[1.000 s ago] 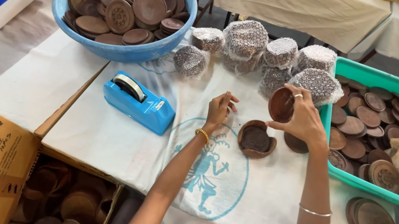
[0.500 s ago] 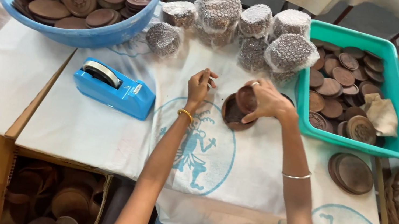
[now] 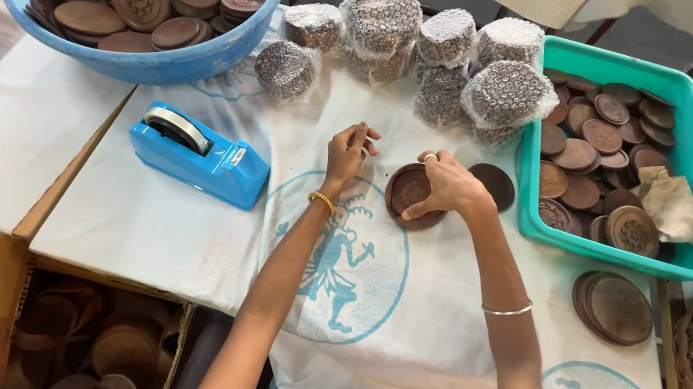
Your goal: The person picks up round wooden coasters from a blue basin, wipes them with a cloth, and places them into a green tray. The person handles the coasters one at a time, wiping both sides before stacking them in the tray.
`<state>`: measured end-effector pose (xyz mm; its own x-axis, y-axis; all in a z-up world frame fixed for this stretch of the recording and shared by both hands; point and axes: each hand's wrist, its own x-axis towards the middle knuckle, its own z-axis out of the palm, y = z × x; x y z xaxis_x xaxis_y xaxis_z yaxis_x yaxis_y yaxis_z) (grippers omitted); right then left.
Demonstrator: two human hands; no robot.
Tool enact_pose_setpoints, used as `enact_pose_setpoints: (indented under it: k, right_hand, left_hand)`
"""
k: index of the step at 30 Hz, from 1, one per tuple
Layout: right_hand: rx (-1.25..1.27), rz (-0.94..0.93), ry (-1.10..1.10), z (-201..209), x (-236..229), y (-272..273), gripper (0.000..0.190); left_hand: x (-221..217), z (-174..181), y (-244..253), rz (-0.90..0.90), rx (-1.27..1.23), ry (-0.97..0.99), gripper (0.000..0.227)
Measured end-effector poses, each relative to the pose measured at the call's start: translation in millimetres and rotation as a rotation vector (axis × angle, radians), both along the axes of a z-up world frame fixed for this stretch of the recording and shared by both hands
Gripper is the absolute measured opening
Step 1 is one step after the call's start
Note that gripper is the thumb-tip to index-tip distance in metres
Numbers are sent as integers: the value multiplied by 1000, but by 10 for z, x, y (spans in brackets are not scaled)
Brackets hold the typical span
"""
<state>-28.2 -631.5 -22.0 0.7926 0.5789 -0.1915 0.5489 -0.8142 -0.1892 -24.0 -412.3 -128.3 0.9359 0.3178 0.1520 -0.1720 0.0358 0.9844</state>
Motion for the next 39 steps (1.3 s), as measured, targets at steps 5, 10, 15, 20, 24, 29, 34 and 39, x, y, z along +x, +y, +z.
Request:
enact_pose_setpoints:
  k: [5, 10, 15, 20, 24, 29, 34, 39]
  right_hand:
    - [24, 14, 56, 61, 112, -158, 118]
    - [175, 75, -64, -25, 328, -404, 93]
    - [299, 69, -51, -213, 528, -299, 58]
    - [529, 182, 167, -333, 578, -162, 40]
    - [749, 105, 437, -632, 762, -203, 30]
    - [830, 39, 471, -901, 772, -185, 28]
    - [1190, 25, 592, -1050, 738, -172, 41]
    - [1252, -65, 595, -1198, 764, -200, 52]
  left_hand:
    - [7, -30, -3, -13, -7, -5, 44]
    - [0, 4, -4, -6, 15, -9, 44]
    - [-14, 14, -5, 7, 50, 0, 42]
    - [-23, 380, 66, 118, 86, -149, 35]
    - [74, 1165, 413, 265, 316, -458, 21]
    - [561, 1553, 1475, 506, 772, -350, 13]
    - [1166, 1012, 2937, 557, 1241, 94, 21]
    - [1217, 1166, 3507, 256, 1529, 390, 85]
